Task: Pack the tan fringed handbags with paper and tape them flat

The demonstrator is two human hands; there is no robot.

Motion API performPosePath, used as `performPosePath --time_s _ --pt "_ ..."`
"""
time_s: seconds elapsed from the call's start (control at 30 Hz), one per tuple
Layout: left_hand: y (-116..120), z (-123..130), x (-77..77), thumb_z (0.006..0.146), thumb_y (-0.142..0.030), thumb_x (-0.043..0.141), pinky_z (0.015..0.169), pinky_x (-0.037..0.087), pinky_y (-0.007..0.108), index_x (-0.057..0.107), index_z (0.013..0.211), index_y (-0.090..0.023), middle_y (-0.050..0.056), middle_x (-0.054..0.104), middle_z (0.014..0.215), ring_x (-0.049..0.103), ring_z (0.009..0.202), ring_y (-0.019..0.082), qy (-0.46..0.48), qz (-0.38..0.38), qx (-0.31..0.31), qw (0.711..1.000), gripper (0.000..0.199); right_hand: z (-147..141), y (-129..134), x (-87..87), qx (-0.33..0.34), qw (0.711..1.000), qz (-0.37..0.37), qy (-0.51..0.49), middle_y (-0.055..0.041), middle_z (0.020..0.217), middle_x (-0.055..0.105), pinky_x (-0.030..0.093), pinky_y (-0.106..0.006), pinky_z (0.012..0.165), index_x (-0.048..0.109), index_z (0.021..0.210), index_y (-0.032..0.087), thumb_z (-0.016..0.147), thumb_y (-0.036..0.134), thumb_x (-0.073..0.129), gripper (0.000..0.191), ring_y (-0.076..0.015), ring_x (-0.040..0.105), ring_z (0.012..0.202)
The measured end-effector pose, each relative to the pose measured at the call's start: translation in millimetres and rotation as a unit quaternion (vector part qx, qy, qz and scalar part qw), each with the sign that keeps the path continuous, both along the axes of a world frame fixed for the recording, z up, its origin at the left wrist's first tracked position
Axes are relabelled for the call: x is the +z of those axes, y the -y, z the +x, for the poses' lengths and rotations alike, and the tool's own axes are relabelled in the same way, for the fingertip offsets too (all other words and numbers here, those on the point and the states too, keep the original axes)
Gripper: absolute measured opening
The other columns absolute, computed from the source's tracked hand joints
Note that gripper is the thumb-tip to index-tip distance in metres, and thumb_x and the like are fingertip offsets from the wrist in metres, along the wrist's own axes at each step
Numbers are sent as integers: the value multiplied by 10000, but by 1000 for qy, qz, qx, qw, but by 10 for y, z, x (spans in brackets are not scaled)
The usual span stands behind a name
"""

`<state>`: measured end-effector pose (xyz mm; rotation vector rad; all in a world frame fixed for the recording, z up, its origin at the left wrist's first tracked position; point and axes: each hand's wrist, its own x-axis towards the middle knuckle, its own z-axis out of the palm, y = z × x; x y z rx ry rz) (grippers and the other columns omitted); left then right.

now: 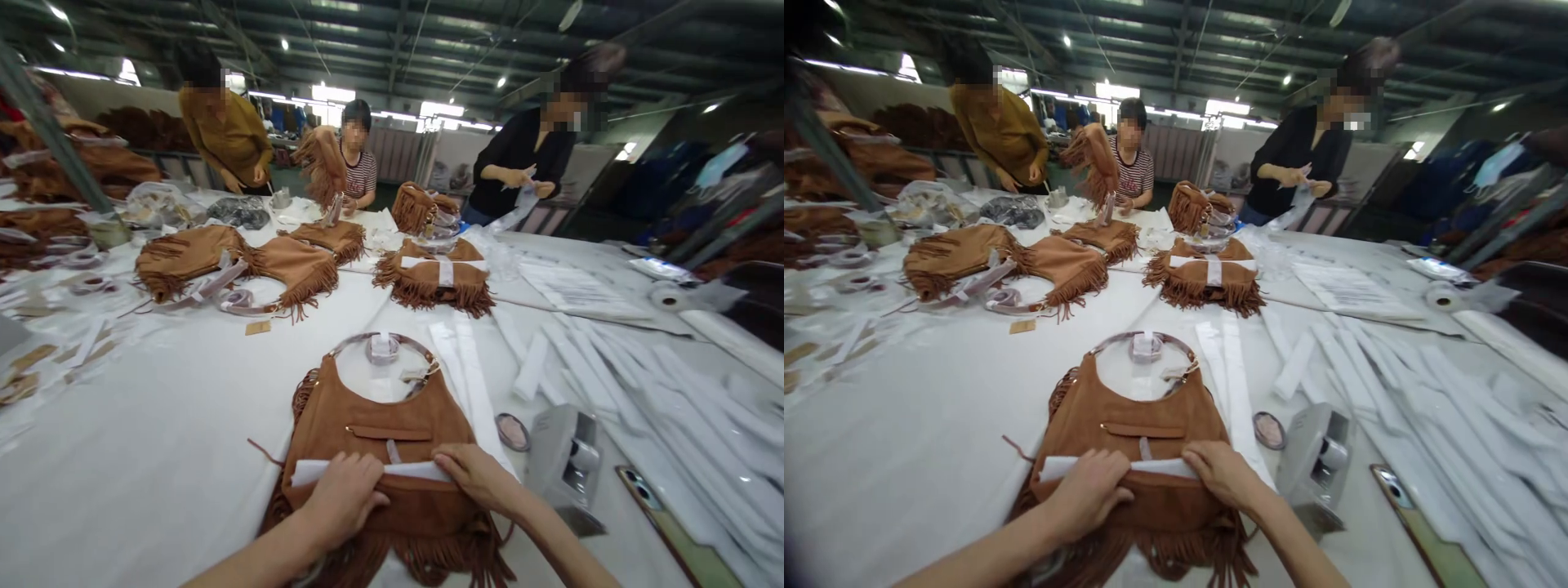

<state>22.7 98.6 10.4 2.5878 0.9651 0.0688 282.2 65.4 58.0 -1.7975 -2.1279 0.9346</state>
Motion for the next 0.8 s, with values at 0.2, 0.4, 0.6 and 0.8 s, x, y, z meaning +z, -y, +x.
performPosePath --time_s 0.2,0.4,0.6,0.8 --pt "-52 4 -87 917 -342 475 805 426 352 460 1184 -259 39 564 1064 548 947 229 26 -25 2 999 281 140 235 -359 -74 994 75 8 -32 834 607 442 -314 758 617 806 221 935 344 358 314 -187 575 813" --pt "-57 38 -145 918 -360 476 801 429 344 520 1127 -283 33 538 1027 534 929 216 32 -19 32 999 227 -5 366 -481 -143 980 138 -17 -35 876 547 443 -347 824 571 792 224 971 355 278 367 -181 556 848" --pt "-41 83 -133 930 -367 454 836 392 395 548 1070 -261 29 556 1023 482 987 240 49 12 47 998 199 -120 525 -762 -158 948 273 44 -65 924 556 427 -381 797 603 953 207 909 399 493 225 -223 515 881" --pt "-99 146 -222 944 -400 413 817 382 384 573 911 -219 29 576 950 493 929 231 40 17 52 998 244 -261 415 -634 -119 923 338 139 -34 788 556 333 -392 808 596 772 195 928 245 454 217 -195 483 794"
